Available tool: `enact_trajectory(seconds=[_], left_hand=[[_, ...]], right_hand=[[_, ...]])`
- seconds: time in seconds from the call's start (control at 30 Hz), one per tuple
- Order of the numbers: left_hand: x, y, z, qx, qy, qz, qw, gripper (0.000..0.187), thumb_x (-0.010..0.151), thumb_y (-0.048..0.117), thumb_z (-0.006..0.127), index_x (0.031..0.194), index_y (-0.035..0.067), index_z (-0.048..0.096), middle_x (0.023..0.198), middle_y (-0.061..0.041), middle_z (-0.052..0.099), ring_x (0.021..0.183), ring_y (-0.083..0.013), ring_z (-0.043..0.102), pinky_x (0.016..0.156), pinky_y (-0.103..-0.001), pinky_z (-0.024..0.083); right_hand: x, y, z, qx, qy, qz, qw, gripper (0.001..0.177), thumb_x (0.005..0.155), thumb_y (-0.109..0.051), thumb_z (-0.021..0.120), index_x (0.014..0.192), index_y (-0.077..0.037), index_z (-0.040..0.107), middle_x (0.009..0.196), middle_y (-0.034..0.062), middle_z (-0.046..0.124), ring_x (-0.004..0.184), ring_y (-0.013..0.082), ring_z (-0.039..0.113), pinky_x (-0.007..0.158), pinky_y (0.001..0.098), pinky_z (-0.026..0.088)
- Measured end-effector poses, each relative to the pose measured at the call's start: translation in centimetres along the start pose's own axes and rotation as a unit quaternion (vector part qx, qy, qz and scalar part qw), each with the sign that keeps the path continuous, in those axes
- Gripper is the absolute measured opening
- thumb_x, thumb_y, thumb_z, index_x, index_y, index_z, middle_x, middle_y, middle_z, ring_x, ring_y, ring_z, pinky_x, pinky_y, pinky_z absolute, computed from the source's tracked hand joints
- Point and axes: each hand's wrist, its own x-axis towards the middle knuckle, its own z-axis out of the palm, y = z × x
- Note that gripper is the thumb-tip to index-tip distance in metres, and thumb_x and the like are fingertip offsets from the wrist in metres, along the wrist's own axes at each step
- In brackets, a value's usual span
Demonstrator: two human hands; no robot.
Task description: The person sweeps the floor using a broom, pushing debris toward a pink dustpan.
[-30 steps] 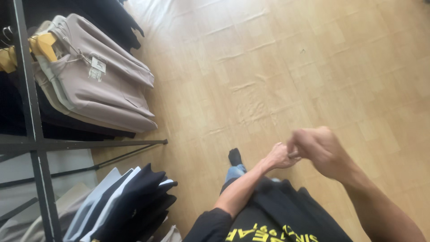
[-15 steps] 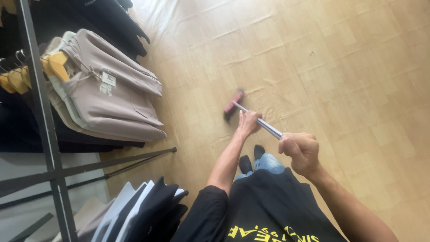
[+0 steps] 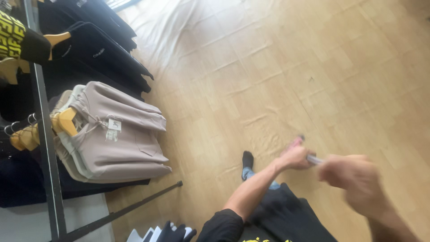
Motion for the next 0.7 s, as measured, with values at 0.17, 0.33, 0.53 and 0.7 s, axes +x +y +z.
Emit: enact_trajectory(seconds=[0.17, 0.33, 0.53, 0.7], left_hand=[[0.9, -5.2, -2.6, 0.08, -0.082, -0.112, 0.987, 0.023, 0.083, 0.034, 0.072, 0.097, 0.017, 0.078, 0.091, -0.019, 0.075, 0.096, -0.037, 0.067, 0.085, -0.049, 0.053], [-0.6, -12.6, -12.9, 0.132, -0.025, -0.171, 0.976, 0.019, 0.077, 0.023, 0.071, 0.094, 0.017, 0.078, 0.097, -0.014, 0.075, 0.098, -0.0361, 0.071, 0.08, -0.049, 0.056], [1.0, -15.2, -25.1, 0.16, 0.101, -0.298, 0.936, 0.026, 0.086, 0.04, 0.077, 0.082, 0.014, 0.076, 0.084, -0.015, 0.072, 0.091, -0.0368, 0.072, 0.076, -0.047, 0.054], [8.6, -8.5, -26.1, 0.182, 0.181, -0.085, 0.963, 0.034, 0.084, 0.035, 0.079, 0.062, 0.01, 0.074, 0.062, -0.015, 0.069, 0.072, -0.039, 0.065, 0.075, -0.054, 0.042]], right_hand=[[5.6, 4.4, 1.6, -0.006, 0.05, 0.078, 0.996, 0.04, 0.105, -0.02, 0.052, 0.073, -0.003, 0.069, 0.051, -0.0027, 0.046, 0.046, 0.0057, 0.04, 0.042, 0.0268, 0.031], [9.9, 8.5, 4.6, 0.078, 0.024, 0.082, 0.993, 0.03, 0.099, -0.012, 0.058, 0.073, -0.002, 0.07, 0.05, -0.0005, 0.055, 0.044, 0.0053, 0.049, 0.041, 0.0243, 0.038], [17.2, 9.1, 8.2, 0.105, 0.035, 0.001, 0.994, 0.005, 0.092, -0.004, 0.065, 0.091, 0.0, 0.067, 0.084, 0.0072, 0.072, 0.057, 0.0099, 0.051, 0.056, 0.0295, 0.047], [19.0, 9.1, 2.2, 0.24, 0.214, -0.142, 0.936, 0.024, 0.106, -0.003, 0.054, 0.128, -0.004, 0.046, 0.07, -0.0042, 0.047, 0.062, 0.009, 0.046, 0.083, 0.0434, 0.054]])
